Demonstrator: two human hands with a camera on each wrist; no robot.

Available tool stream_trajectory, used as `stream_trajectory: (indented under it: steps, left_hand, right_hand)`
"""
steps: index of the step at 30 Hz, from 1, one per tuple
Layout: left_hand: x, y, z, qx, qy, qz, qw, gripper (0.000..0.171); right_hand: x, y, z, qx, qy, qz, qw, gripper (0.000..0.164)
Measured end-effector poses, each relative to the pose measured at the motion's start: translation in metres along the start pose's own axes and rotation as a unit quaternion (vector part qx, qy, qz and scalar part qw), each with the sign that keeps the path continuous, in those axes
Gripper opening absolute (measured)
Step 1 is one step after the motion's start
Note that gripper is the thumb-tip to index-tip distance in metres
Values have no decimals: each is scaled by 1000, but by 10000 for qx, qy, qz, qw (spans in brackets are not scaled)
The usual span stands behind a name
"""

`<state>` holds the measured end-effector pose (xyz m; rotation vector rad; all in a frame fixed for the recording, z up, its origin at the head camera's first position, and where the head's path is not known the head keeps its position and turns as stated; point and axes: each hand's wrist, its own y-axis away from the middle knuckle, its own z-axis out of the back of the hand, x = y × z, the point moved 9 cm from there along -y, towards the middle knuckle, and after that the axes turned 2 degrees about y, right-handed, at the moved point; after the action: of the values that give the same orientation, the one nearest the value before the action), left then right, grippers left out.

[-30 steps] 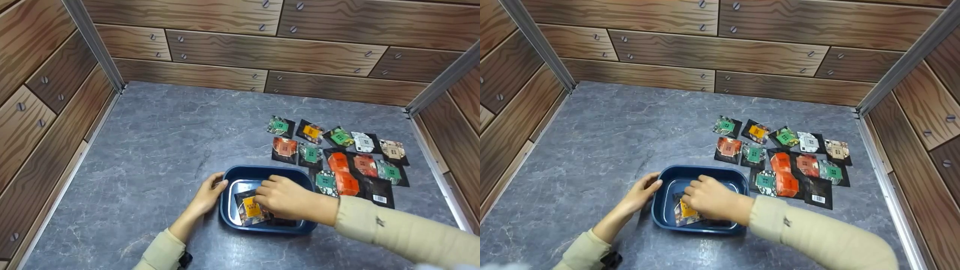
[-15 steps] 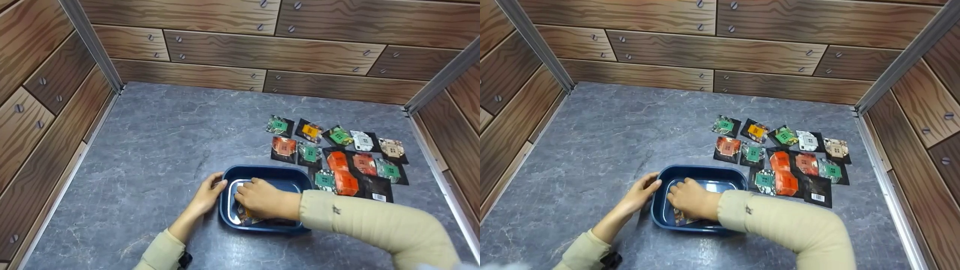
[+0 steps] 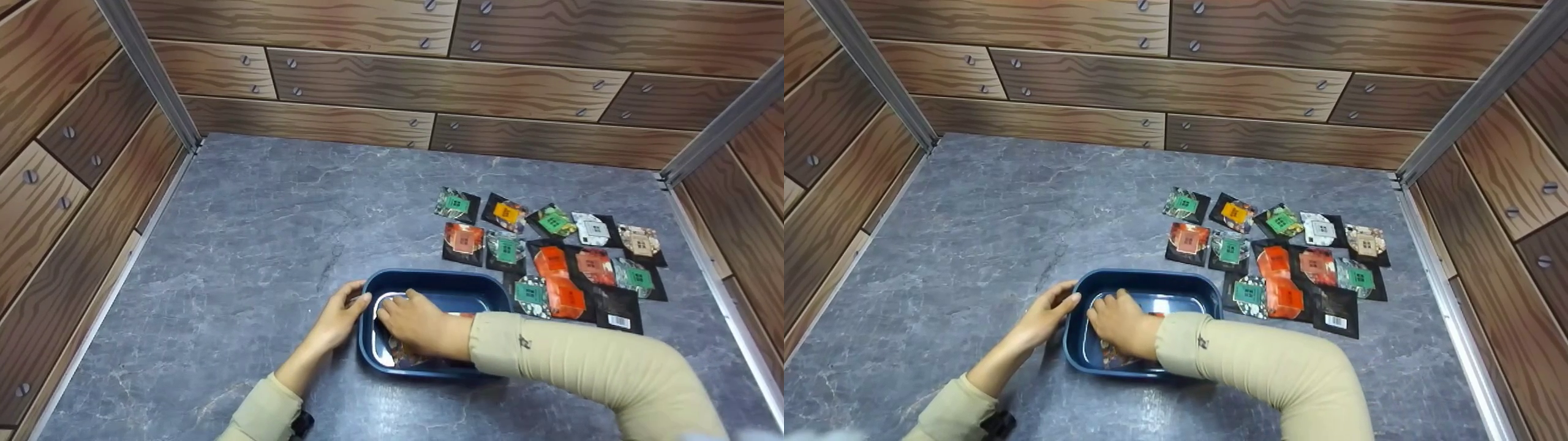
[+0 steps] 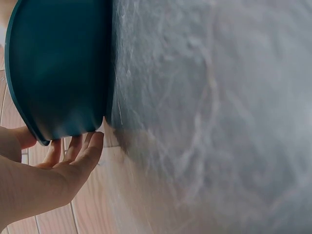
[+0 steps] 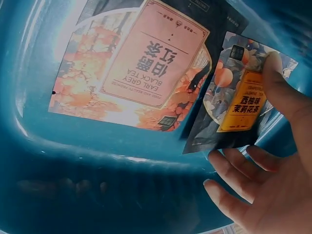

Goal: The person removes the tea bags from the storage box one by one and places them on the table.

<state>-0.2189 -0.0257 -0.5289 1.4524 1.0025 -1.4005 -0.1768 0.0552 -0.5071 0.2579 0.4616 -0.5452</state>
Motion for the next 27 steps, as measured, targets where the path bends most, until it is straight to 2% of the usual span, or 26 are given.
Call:
stream_trajectory:
  steps: [9,13,16,19,23,27]
  left_hand:
    - [0,0,0,0,-21,28,10000,37]
    - [0,0,0,12,-11,14,10000,37]
    - [0,0,0,-1,-11,-4,10000,37]
    - [0,0,1,-24,-29,13,10000,37]
    - [0,0,1,-28,-104,33,9999,37]
    - [-1,0,1,-16,-226,26,9997,38]
  right_hand:
    - [-2,0,3,-190,-87,-38,9998,56]
    - [-6,1,13,-226,-138,-117,9996,51]
    - [-11,5,26,-331,-474,-158,9982,49]
    - [-18,12,41,-549,-987,-160,9935,41]
    - [-28,23,59,-987,-1620,-174,9817,29]
    - [-41,40,69,-1383,-2021,-379,9688,27]
